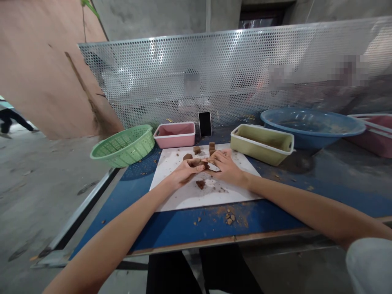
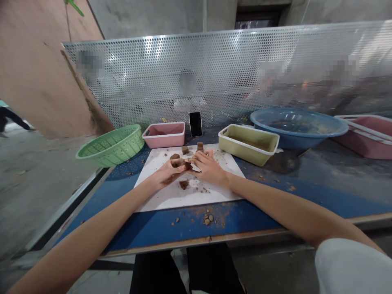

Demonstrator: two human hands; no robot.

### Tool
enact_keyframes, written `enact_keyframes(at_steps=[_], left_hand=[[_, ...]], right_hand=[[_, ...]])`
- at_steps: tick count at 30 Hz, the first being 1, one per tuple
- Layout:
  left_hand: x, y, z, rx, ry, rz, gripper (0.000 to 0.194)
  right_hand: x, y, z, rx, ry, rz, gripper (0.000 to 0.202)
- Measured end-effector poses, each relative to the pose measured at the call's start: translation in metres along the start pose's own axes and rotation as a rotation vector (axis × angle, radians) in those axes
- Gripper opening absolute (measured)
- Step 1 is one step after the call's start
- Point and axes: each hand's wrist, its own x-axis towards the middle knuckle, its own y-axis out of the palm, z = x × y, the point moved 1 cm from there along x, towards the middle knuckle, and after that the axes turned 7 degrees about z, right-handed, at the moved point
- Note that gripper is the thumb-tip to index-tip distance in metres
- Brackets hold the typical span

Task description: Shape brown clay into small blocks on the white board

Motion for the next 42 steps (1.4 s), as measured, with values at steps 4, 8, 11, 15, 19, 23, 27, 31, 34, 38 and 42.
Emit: enact_keyframes(at_steps=[4,8,11,15,19,23,27,31,34,38,42], left_hand=[[-0.001,0.002,-0.001,-0.005,-0.023,0.015,0.043],[0.000,0.000,0.000,0.003,-0.015,0.020,0.046],[0.001,-0.004,0.002,0.048,0.048,-0.026,0.047],[0.002,-0.009,0.002,0.167,0.128,-0.158,0.048],[0.002,-0.012,0.001,0.288,0.147,-0.188,0.043],[0.004,-0.014,0.001,0.384,0.124,-0.226,0.039],[0.005,-0.014,0.002,0.449,0.145,-0.223,0.037],[0.005,-0.013,0.003,0.482,0.167,-0.212,0.035],[0.005,-0.014,0.002,0.497,0.152,-0.232,0.033],[0.005,-0.012,0.000,0.562,0.190,-0.261,0.033],[0.004,-0.008,0.000,0.621,0.242,-0.359,0.031]], right_hand=[[0.000,0.000,-0.001,0.031,-0.010,0.040,0.049],[0.000,0.001,-0.001,0.054,-0.002,0.036,0.047],[0.001,0.001,0.000,0.079,0.016,0.014,0.047],[0.002,-0.004,0.004,0.137,0.009,0.020,0.064],[0.000,-0.007,0.005,0.114,-0.053,0.078,0.057],[-0.001,-0.006,0.002,0.073,-0.188,0.098,0.045],[0.000,-0.006,0.001,0.064,-0.151,0.111,0.048],[0.000,-0.006,0.001,0.073,-0.130,0.087,0.046],[-0.001,-0.004,0.000,0.062,-0.239,0.124,0.046],[0.000,-0.004,0.001,0.110,-0.161,0.059,0.044],[0.001,-0.003,0.005,0.288,-0.050,-0.051,0.033]])
